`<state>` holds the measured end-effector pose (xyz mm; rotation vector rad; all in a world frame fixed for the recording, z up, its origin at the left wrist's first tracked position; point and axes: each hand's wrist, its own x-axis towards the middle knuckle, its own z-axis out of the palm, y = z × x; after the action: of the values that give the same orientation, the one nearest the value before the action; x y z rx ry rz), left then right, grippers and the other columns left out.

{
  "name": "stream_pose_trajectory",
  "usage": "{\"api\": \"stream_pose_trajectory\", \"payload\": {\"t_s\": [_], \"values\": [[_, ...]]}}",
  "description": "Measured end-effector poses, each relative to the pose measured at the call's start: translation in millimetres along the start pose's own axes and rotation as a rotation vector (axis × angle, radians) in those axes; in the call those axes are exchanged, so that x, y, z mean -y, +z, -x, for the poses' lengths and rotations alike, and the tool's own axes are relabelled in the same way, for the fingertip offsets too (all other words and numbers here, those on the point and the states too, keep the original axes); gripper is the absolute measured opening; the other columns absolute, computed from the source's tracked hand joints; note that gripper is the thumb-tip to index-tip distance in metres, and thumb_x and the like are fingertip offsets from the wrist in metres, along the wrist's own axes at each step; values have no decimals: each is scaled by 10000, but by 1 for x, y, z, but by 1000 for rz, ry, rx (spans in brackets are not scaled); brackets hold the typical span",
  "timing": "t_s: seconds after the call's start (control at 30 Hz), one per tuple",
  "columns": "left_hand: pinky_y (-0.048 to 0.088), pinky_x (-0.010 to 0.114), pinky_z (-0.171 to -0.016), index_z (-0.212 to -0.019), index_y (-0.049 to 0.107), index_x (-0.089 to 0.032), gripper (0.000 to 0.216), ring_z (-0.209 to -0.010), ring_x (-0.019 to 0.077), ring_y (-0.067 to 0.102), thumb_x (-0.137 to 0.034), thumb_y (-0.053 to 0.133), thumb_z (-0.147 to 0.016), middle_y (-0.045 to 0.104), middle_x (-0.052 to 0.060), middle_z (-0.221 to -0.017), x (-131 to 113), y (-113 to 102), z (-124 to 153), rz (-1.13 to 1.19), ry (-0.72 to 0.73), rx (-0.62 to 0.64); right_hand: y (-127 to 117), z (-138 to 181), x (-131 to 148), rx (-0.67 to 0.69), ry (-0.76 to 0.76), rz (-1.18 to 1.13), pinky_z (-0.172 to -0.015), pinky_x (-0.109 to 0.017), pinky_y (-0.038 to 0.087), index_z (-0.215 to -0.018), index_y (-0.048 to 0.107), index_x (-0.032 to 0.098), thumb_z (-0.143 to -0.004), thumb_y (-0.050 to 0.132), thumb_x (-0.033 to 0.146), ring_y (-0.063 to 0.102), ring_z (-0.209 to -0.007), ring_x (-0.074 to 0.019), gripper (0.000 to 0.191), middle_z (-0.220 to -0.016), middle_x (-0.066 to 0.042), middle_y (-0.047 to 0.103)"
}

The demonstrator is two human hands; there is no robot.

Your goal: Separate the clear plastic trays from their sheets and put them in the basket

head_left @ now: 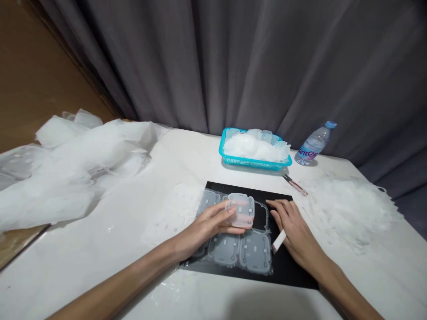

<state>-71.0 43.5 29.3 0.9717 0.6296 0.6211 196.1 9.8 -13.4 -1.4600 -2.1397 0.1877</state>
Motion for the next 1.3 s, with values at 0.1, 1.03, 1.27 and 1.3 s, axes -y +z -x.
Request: {"api": "stream_pose_trajectory", "payload": {"t_s": [0.1,1.03,1.27,1.3], "values": [[485,500,-1111,-1387,607,-203,449,-1209,281,689,-483,496,-1053,739,140,-1264,1,-1,-1,58,18,54,2,-2,0,5,16,-15,-828,-445,552,-1289,557,224,-1059,491,315,595,-992,-279,256,-1082,-101,616],[453,506,-1127,-1404,602,-51,620,-1222,342,672,-512,332,-1089,698,234,-1301,3,5,1,239,-63,102,-1,-15,-11,-129,-52,-60,-844,-383,481,-1043,582,218,-1054,519,275,588,-963,-246,85,-999,-67,620],[455,523,-1117,-1412,597,-78,616,-1217,342,672,-529,334,-1085,683,233,-1326,3,2,0,235,-34,118,0,-7,13,24,-180,-183,-856,-390,466,-1084,606,211,-1054,497,202,572,-947,-234,113,-1026,-73,628],[453,525,-1118,-1409,600,-76,617,-1216,341,673,-527,331,-1087,684,235,-1322,3,2,0,231,-37,119,0,-6,14,15,-163,-225,-864,-386,461,-1089,607,214,-1062,470,191,575,-946,-228,142,-1024,-69,634]]}}
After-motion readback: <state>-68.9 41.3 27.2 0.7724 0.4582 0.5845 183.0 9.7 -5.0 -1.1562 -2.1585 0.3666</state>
